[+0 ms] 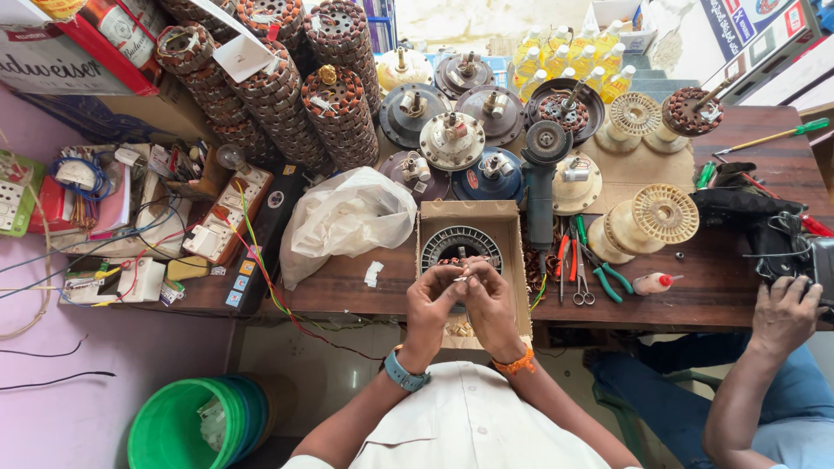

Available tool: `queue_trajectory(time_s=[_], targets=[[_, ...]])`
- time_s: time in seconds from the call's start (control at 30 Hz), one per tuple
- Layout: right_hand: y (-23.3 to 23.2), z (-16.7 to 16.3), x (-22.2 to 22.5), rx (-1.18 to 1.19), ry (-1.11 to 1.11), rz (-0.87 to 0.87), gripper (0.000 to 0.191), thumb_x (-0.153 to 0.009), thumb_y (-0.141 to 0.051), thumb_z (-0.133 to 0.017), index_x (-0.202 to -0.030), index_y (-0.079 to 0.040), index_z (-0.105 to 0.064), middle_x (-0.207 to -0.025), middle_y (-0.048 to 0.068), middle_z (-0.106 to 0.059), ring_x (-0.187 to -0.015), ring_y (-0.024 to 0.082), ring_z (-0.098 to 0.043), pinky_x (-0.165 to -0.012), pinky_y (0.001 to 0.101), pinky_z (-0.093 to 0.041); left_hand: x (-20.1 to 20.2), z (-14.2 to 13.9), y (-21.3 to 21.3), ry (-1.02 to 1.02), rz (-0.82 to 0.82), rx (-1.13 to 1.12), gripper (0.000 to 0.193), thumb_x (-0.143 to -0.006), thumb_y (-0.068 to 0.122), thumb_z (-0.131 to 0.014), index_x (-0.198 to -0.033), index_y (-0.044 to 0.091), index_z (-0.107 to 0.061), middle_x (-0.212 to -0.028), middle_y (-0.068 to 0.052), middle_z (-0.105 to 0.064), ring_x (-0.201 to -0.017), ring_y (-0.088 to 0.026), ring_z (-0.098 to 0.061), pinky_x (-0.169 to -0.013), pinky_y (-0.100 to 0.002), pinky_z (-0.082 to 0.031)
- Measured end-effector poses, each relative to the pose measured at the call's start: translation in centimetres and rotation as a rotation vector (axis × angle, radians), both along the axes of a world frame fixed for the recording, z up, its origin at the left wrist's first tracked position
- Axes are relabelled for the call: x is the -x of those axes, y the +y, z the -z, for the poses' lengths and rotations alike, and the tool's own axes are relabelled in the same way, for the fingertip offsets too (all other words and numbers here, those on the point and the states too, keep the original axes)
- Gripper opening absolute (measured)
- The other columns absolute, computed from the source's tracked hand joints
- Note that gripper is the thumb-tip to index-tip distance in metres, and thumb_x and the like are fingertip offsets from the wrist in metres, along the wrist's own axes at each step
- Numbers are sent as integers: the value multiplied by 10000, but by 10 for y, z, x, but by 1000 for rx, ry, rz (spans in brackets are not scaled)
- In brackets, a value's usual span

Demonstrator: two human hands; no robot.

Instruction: The person repairs an electric motor stator by hand, using a screwdriver to adjust components and pliers to cut and place small white insulating pieces into the stator slots. The work is performed at a cluttered bench with various motor parts and tools visible.

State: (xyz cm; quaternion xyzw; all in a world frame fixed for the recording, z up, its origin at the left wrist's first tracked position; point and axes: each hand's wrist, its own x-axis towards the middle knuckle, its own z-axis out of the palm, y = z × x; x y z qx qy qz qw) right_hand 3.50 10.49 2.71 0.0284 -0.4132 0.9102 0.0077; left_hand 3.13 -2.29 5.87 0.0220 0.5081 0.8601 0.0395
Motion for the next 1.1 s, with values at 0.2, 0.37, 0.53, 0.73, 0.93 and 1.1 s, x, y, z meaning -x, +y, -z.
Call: queue_trajectory(time_s=[0.2, 0.37, 0.53, 0.73, 0.93, 1.1], targets=[[21, -4, -3, -470, 67, 106, 252, -991, -50, -623, -1239, -45, -579, -1015, 13, -603, -914, 68, -604, -774, 227, -533, 3, -13, -1, 338, -76, 601, 109, -889, 34, -734, -994, 19, -706, -984, -91, -648, -909, -190, -632, -724, -299, -549], [23, 1, -3, -657, 145, 287, 184, -1015, 13, -613, -1198, -5, -626, -957, 15, -659, -853, 59, -621, -733, 212, -548, 3, -29, 2, 367, -14, 603, 82, -941, 47, -685, -1022, 48, -678, -1095, -86, -640, -984, -226, -651, -759, -330, -551], [24, 16, -10, -488, 75, 298, 131, -1024, 32, -627, -1148, 19, -669, -999, 60, -719, -908, 100, -703, -804, 254, -600, 10, -31, -4, 482, 45, 765, 100, -967, 89, -725, -1043, 51, -672, -1001, -76, -658, -956, -188, -655, -802, -311, -566], [24, 21, 2, -32, 117, 373, 348, -1023, -11, -657, -1365, 33, -618, -1127, 140, -720, -1035, 165, -699, -984, 302, -546, 8, -18, 4, 291, 142, 412, 267, -928, 68, -724, -1158, 37, -592, -1035, -41, -694, -963, -110, -689, -869, -275, -575], [-1, -2, 8, -5, 12, 363, 343, -1045, -91, -614, -1351, 62, -598, -1248, 186, -711, -1116, 194, -683, -985, 313, -540, 7, 12, 34, 100, 4, -21, 134, -1016, 51, -663, -1138, 26, -614, -1023, -37, -689, -947, -69, -634, -826, -235, -513], [-11, -28, 3, -230, 6, 358, 343, -1038, -112, -552, -1361, -6, -591, -1251, 140, -712, -1173, 173, -674, -992, 287, -549, 11, 15, 28, 198, -86, 215, 89, -1049, 54, -631, -1119, 2, -650, -980, -44, -702, -892, -66, -629, -798, -228, -538]])
